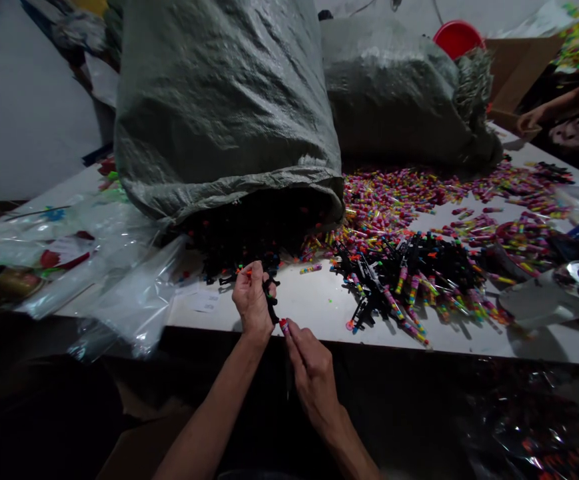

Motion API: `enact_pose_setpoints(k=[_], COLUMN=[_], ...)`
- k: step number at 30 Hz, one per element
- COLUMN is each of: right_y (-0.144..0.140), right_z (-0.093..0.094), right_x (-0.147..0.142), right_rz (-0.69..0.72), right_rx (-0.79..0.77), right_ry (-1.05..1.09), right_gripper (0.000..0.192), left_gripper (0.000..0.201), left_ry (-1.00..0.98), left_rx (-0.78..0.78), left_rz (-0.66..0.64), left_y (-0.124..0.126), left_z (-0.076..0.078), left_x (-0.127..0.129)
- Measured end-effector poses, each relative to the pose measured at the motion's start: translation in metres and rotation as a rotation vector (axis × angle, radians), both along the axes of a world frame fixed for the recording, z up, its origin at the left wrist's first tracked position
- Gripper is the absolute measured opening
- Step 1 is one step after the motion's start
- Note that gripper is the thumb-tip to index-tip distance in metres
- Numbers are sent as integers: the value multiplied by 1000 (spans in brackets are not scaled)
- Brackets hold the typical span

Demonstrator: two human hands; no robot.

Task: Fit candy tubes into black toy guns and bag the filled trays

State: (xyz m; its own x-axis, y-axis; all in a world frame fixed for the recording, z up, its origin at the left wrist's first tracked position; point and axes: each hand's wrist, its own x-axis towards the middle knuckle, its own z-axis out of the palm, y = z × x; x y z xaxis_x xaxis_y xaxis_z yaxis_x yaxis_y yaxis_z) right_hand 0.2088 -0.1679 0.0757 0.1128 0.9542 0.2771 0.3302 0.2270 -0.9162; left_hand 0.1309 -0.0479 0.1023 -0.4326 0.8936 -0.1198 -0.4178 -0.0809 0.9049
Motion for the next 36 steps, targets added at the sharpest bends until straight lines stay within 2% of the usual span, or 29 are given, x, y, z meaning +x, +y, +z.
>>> enact_pose_setpoints(k=[3,8,12,16,20,24,27,30,33,36], right_y=[-4,-7,-10,-11,-14,-21,-22,-18,-15,-16], right_z=[-6,-9,-12,0,20,29,31,33,36,36], right_x=[-1,-2,-3,2,8,7,6,7,8,8], right_rz=[-48,26,-29,-20,40,-18,-79,-41,27,12], right_rx=[112,28,31,-45,-204,-153,-161,-245,-312,-366], right_ry=[-78,-25,24,74,111,109,186,286,368,430], right_gripper=[37,35,34,31,31,31,31,30,30,31], left_gripper=[35,39,39,39,39,44,42,40,37,36], left_ry=[35,-52,-58,-64,-68,-119,-124,-183,-260,-294], left_rx=[3,1,18,9,3,-44,1,86,112,107], left_rz=[22,-90,-108,-93,-103,-89,-182,-302,-331,-345], left_y=[-3,-5,-7,-7,-4,2,1,-3,-5,-5], left_z=[1,4,6,4,1,1,2,5,7,9], left_x=[3,8,13,12,8,4,5,9,11,11])
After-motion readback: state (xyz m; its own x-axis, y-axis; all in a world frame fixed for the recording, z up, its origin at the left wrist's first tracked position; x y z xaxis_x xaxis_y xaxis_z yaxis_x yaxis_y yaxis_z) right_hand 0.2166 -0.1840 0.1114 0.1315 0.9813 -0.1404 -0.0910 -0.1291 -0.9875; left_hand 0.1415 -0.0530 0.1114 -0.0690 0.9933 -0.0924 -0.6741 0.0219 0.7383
